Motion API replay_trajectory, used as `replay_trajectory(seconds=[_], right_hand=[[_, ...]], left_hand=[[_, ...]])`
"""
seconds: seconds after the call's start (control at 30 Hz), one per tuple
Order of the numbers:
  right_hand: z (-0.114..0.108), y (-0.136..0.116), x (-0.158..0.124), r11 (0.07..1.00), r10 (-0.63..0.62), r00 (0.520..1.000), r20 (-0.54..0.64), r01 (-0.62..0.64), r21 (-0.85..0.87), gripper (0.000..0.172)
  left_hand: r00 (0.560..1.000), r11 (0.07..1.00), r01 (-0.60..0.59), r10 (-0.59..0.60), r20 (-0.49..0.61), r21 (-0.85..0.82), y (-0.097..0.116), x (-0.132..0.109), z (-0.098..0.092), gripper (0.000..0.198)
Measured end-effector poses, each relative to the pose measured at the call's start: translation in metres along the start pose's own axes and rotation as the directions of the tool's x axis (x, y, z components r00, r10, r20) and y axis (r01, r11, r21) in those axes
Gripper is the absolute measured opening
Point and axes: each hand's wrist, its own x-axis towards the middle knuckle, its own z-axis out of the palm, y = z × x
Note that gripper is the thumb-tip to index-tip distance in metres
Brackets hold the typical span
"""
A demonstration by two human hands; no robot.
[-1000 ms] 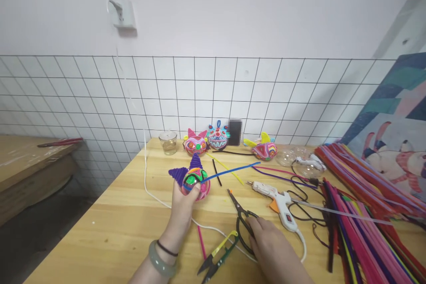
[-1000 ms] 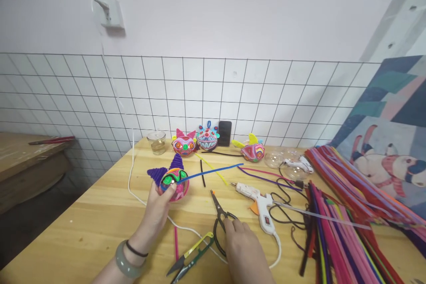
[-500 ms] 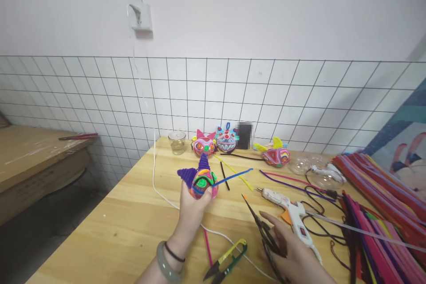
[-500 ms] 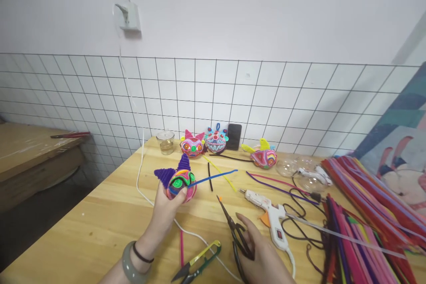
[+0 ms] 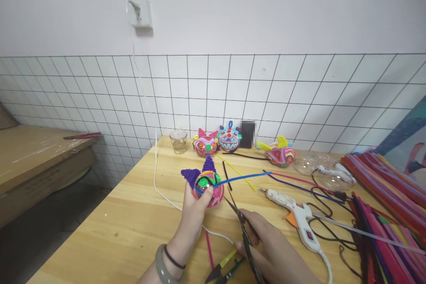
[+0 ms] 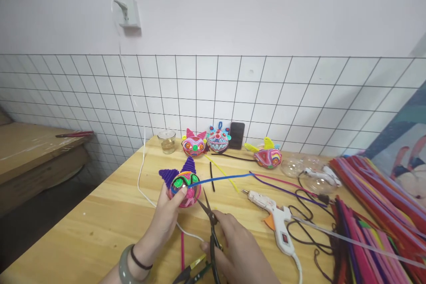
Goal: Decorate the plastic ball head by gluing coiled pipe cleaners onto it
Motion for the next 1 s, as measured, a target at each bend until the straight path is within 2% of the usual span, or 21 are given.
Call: replay_trajectory(seconds=[0.13, 0.27, 0.43, 0.57, 0.63, 0.73, 0.83, 1.0], right_hand=[[0.012, 0.006, 0.004, 0.991, -0.103, 0.989, -0.103, 0.093, -0.097, 0.040], [0.020, 0.013, 0.003, 0.958, -0.201, 0.970, -0.134, 0.167, -0.233, 0.043], [0.028, 0.027, 0.003, 0.875, -0.334, 0.930, -0.155, 0.244, -0.419, 0.049], [0.031, 0.037, 0.006, 0.793, -0.422, 0.882, -0.210, 0.247, -0.557, 0.044], [0.031, 0.039, 0.008, 0.772, -0.441, 0.867, -0.234, 0.233, -0.592, 0.041], [0.028, 0.039, 0.008, 0.782, -0.419, 0.877, -0.235, 0.218, -0.584, 0.042], [0.025, 0.036, 0.007, 0.796, -0.389, 0.894, -0.224, 0.203, -0.570, 0.045], [0.018, 0.035, 0.007, 0.785, -0.430, 0.870, -0.242, 0.228, -0.576, 0.040]], left_hand=[[0.999, 0.999, 0.030, -0.030, 0.044, 0.011, -0.001, -0.004, 0.003, 0.045], [0.994, 0.996, 0.085, -0.088, 0.065, 0.041, -0.005, -0.009, 0.005, 0.041], [0.987, 0.992, 0.113, -0.119, 0.109, 0.057, -0.010, -0.010, 0.005, 0.039], [0.983, 0.989, 0.136, -0.142, 0.113, 0.059, -0.010, -0.010, 0.006, 0.044], [0.977, 0.984, 0.172, -0.176, 0.123, 0.049, -0.009, -0.010, 0.009, 0.052], [0.961, 0.972, 0.232, -0.233, 0.148, 0.023, -0.006, -0.013, 0.013, 0.060], [0.945, 0.957, 0.290, -0.285, 0.163, -0.007, -0.001, -0.017, 0.017, 0.063], [0.906, 0.923, 0.382, -0.364, 0.215, -0.048, 0.007, -0.019, 0.019, 0.062]])
